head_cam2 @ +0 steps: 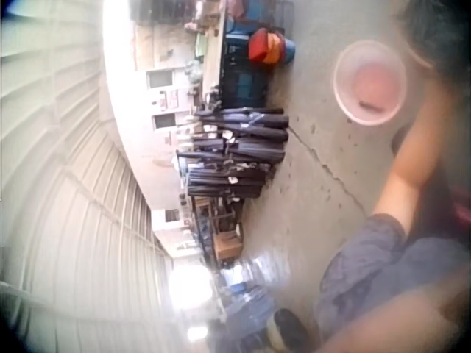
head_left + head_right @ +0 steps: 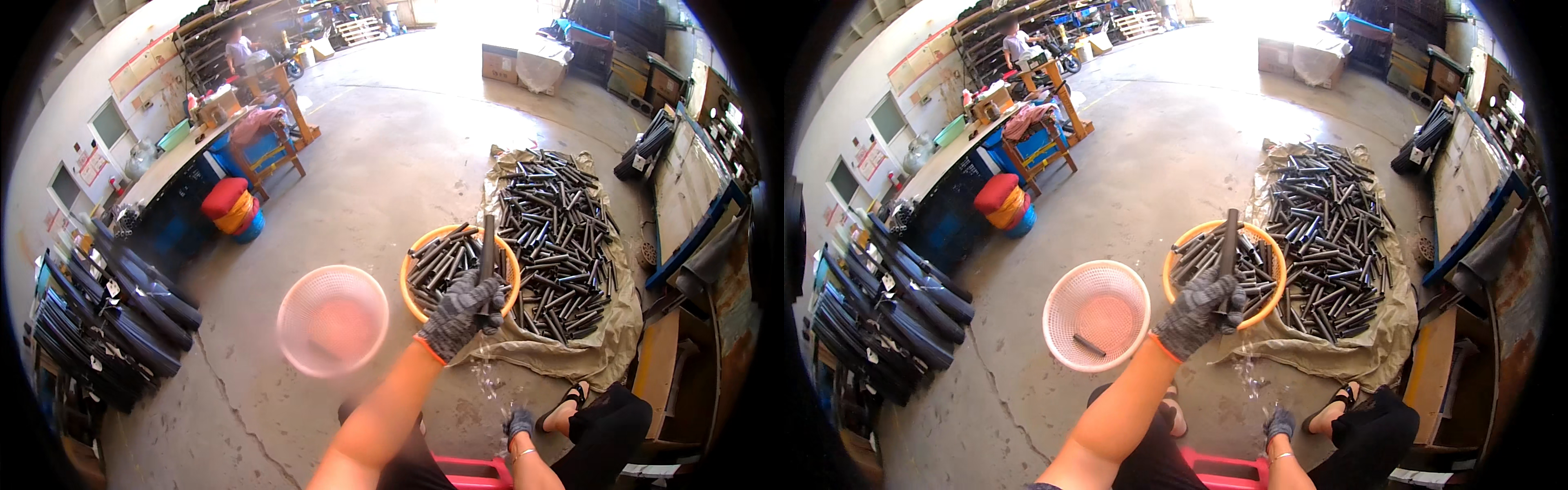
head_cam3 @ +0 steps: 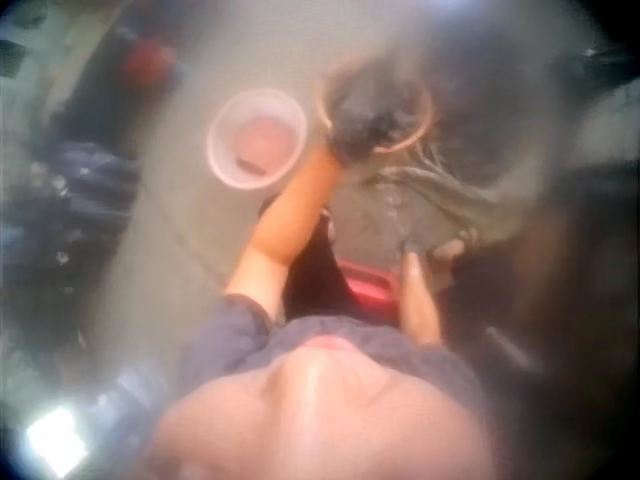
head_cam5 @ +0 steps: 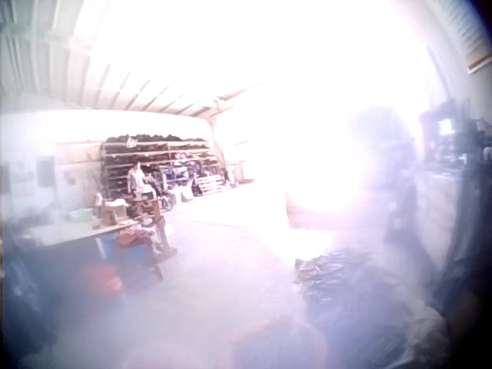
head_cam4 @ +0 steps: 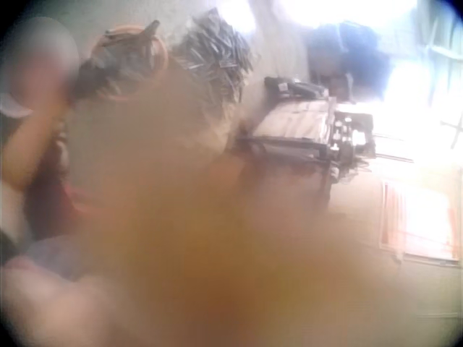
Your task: The person picks up metal pipes from a large pile on a sheet on the floor and sorts them into plastic baskets while sitting on a stool.
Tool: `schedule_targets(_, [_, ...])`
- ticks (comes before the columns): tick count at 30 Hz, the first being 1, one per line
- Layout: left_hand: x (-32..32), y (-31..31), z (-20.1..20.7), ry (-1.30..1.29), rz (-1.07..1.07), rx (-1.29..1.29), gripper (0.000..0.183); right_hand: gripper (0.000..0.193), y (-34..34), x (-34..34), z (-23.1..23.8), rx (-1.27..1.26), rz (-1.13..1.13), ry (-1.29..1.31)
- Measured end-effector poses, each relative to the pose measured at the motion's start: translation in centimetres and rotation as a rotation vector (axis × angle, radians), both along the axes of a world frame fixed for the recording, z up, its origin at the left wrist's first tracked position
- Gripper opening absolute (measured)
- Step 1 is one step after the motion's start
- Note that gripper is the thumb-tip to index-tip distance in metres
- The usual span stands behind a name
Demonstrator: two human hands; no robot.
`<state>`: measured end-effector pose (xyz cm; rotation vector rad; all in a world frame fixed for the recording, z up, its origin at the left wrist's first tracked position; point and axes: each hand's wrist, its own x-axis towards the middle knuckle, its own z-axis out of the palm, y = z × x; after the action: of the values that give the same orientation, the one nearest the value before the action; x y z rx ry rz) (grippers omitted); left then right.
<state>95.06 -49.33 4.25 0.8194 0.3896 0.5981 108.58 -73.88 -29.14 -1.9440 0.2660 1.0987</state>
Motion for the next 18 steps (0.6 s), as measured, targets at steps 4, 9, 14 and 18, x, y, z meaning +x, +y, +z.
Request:
schedule_targets(4, [-0.1,-1.1,-0.3,0.160,-0.104,0.005,0.019,0.048,8.6,0.3,12.3,0.704,-0.008,-0.178])
schedule_targets(9, [1.8,-1.8,-1.6,0.107,-0.204,0.134,0.023,0.043,15.6,3.0,21.2,1.107,0.282,-0.389])
schedule_targets(14, [0.0,-1.0,-1.9,0.044,-0.159,0.143,0.022,0.030,13.2,2.1,18.0,0.733,0.580,-0.321])
schedule_targets(18, [-0.2,-1.6,-0.7,0.005,-0.215,-0.014,0.020,0.016,4.9,0.9,4.1,-0.131,1.348,-1.077])
